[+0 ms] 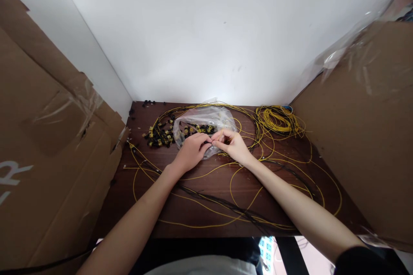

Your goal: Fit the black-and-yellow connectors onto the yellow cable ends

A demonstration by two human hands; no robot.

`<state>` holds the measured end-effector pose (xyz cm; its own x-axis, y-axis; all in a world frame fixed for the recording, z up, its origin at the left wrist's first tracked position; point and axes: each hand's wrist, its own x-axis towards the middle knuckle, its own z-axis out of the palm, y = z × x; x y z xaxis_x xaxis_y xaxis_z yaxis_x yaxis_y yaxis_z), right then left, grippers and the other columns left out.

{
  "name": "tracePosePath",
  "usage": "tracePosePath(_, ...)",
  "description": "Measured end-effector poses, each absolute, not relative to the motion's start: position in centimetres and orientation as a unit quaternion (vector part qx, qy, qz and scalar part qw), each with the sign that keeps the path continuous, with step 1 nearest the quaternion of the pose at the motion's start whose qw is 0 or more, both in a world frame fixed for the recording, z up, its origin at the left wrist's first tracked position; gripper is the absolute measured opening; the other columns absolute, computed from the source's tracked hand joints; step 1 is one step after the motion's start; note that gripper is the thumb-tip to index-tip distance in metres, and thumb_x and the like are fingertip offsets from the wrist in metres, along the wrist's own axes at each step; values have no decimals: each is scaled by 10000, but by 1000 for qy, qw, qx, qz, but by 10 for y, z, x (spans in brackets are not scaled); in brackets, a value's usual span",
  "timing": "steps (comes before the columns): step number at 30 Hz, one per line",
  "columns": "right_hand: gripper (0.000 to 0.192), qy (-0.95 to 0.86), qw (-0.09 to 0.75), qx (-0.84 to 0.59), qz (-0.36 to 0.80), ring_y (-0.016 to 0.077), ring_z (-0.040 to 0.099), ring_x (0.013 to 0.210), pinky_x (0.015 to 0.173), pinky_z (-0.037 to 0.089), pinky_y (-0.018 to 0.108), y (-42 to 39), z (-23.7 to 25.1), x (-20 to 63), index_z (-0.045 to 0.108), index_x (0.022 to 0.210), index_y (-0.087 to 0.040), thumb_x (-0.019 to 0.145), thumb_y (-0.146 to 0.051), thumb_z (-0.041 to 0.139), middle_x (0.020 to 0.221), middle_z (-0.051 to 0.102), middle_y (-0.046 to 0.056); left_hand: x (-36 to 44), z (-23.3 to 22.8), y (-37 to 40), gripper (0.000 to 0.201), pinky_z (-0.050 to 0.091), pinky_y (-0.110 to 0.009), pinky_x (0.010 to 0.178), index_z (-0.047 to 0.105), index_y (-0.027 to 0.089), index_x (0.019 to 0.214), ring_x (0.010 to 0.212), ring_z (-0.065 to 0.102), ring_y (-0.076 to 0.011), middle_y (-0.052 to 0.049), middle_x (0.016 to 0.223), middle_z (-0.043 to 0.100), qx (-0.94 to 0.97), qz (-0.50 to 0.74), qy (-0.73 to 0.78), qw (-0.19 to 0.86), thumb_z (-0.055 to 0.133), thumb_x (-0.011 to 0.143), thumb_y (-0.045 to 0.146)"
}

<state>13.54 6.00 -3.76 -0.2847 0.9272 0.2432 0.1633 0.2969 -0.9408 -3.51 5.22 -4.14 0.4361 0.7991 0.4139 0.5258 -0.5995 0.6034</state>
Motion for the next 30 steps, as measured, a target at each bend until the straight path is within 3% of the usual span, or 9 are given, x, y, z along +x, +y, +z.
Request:
tracePosePath(10, 254, -575, 477, -429, 508, 90, 401, 513, 519, 311, 247, 64, -40, 137, 639, 716, -176, 611, -380, 749, 557, 509, -43, -35, -42, 53, 108, 450, -288, 737, 614, 155, 827, 785, 598, -167, -55, 850, 662, 824, 346, 402, 200, 510, 851, 141)
tracePosePath(30, 105, -685, 429, -390, 441, 96, 410, 569, 561, 344, 246, 61, -40, 138, 658, 786, -161, 722, -244, 659, 652, 557, -10, -35, -41, 52, 112, 437, -289, 721, 598, 151, 792, 772, 568, -170, -52, 810, 631, 830, 335, 401, 194, 504, 851, 134)
